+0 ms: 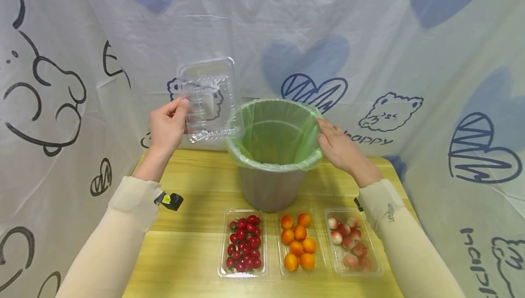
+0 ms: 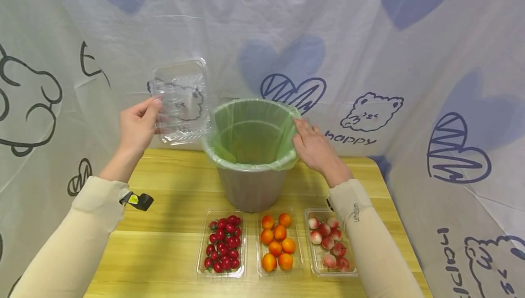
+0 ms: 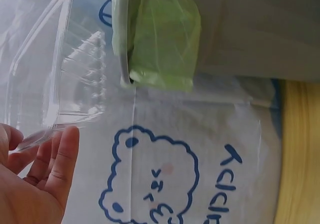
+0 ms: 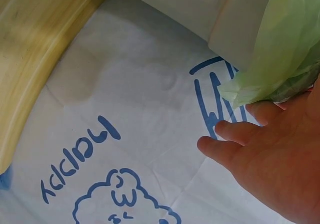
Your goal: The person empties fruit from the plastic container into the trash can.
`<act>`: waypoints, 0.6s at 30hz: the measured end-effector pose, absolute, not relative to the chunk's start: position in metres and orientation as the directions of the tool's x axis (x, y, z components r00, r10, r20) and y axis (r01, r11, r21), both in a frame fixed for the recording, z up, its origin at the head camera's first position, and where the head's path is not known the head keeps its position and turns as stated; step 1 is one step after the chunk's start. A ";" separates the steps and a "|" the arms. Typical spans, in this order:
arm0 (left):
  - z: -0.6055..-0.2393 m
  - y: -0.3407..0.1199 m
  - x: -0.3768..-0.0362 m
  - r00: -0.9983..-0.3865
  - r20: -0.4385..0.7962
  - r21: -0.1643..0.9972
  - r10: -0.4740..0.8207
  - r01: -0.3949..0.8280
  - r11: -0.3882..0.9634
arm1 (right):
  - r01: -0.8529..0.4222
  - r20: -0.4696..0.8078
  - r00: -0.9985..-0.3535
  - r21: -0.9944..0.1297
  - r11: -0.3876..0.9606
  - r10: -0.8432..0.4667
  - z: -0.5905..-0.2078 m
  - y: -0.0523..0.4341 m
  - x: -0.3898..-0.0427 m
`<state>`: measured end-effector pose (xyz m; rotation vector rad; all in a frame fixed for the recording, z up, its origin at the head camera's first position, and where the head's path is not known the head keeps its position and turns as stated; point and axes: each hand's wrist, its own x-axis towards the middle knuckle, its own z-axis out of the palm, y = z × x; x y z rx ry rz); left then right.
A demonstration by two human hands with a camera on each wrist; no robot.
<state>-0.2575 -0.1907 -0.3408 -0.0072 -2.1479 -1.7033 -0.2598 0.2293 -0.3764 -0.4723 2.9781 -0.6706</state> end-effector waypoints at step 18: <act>-0.365 -0.247 -0.218 -0.964 0.183 0.939 -0.192 0.113 0.325 | -0.279 0.022 -0.954 -0.421 0.863 -0.298 -0.377 0.229 -0.260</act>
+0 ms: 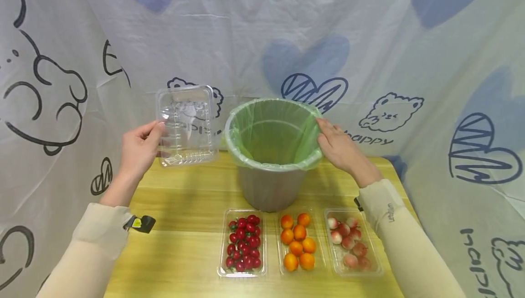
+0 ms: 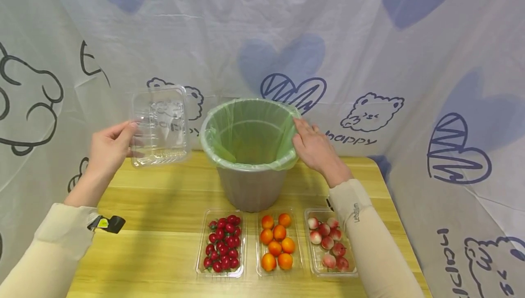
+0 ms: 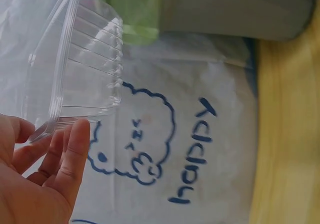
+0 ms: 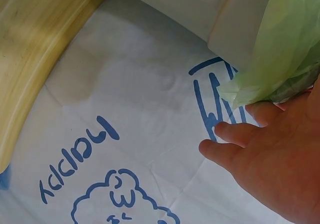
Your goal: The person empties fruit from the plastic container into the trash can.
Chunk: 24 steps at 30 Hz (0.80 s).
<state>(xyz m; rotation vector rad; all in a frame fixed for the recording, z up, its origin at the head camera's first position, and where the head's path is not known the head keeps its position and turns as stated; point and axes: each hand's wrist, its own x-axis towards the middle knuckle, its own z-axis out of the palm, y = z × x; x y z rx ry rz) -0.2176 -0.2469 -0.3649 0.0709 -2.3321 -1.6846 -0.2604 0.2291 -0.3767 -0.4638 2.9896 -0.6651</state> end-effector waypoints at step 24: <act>-0.486 -0.278 -0.153 -0.978 -0.106 0.850 -0.177 -0.182 0.494 | -0.237 -0.016 -0.966 -0.334 0.912 -0.257 -0.370 0.224 -0.259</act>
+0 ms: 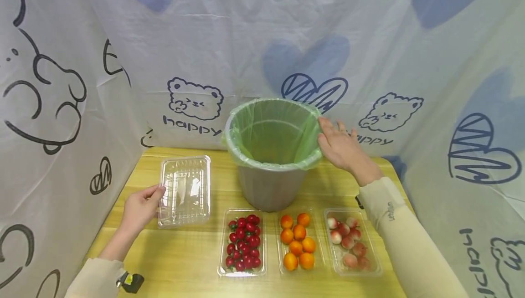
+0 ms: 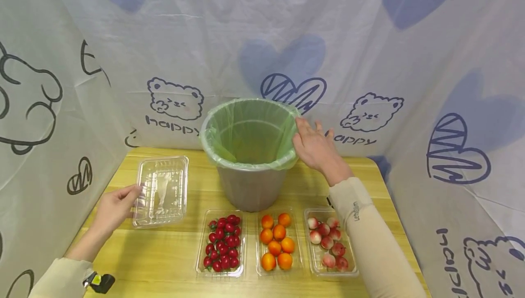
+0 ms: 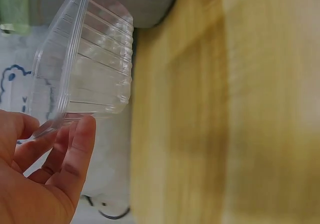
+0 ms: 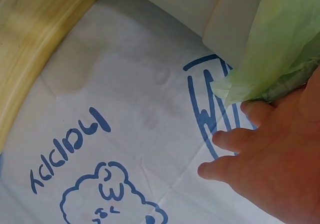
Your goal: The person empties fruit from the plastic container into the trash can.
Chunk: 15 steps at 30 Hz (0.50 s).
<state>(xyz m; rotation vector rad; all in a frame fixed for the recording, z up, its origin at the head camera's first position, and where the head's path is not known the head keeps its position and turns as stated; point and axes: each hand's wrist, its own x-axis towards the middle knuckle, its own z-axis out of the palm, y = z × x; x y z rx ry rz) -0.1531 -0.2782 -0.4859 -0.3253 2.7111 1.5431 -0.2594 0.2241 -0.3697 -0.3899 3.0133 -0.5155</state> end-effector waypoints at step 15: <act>-0.530 -0.282 -0.122 -0.953 -0.231 0.826 -0.198 -0.299 0.478 | -0.234 -0.037 -0.964 -0.342 0.910 -0.262 -0.369 0.225 -0.257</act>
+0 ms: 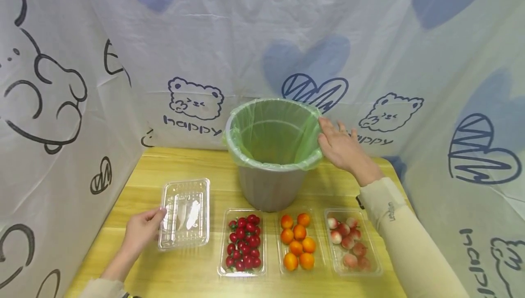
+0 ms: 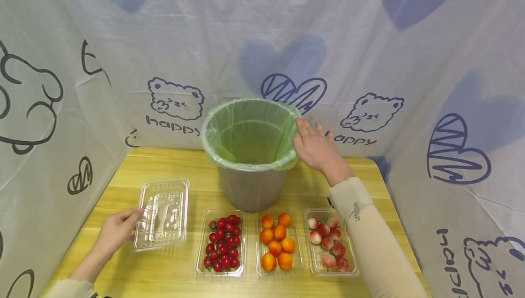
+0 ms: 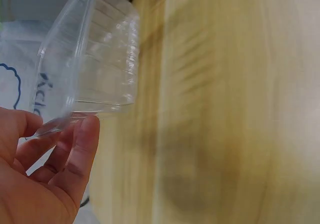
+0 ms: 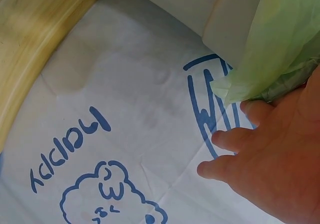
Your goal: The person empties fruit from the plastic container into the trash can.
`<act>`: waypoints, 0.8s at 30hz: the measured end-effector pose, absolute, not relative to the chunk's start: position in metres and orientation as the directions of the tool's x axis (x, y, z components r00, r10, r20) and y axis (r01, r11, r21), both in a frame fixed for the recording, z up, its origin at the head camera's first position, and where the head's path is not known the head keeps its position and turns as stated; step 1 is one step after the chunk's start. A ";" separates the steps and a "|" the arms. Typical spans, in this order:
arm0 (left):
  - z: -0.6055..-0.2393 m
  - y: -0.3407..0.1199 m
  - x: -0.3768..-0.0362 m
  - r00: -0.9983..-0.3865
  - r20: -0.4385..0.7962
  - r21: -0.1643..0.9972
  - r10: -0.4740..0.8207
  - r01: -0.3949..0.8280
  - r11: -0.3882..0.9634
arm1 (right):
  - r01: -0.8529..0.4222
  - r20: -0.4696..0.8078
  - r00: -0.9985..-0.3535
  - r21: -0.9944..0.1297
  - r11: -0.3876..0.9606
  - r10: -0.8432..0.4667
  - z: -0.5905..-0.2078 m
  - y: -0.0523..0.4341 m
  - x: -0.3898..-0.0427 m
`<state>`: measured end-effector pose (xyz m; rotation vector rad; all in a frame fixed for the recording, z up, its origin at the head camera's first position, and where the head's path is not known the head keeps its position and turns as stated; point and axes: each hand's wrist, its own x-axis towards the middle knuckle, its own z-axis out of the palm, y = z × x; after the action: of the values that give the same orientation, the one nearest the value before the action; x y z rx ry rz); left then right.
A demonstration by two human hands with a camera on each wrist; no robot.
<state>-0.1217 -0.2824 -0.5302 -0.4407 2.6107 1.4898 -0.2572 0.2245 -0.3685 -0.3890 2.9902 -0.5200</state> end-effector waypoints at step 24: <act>-0.566 -0.295 -0.109 -0.947 -0.293 0.721 -0.130 -0.308 0.621 | -0.225 -0.053 -0.963 -0.372 0.900 -0.262 -0.368 0.226 -0.257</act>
<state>-0.1087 -0.2955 -0.5659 -0.3600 2.6324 1.2309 -0.2574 0.2258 -0.3681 -0.3806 2.9626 -0.5621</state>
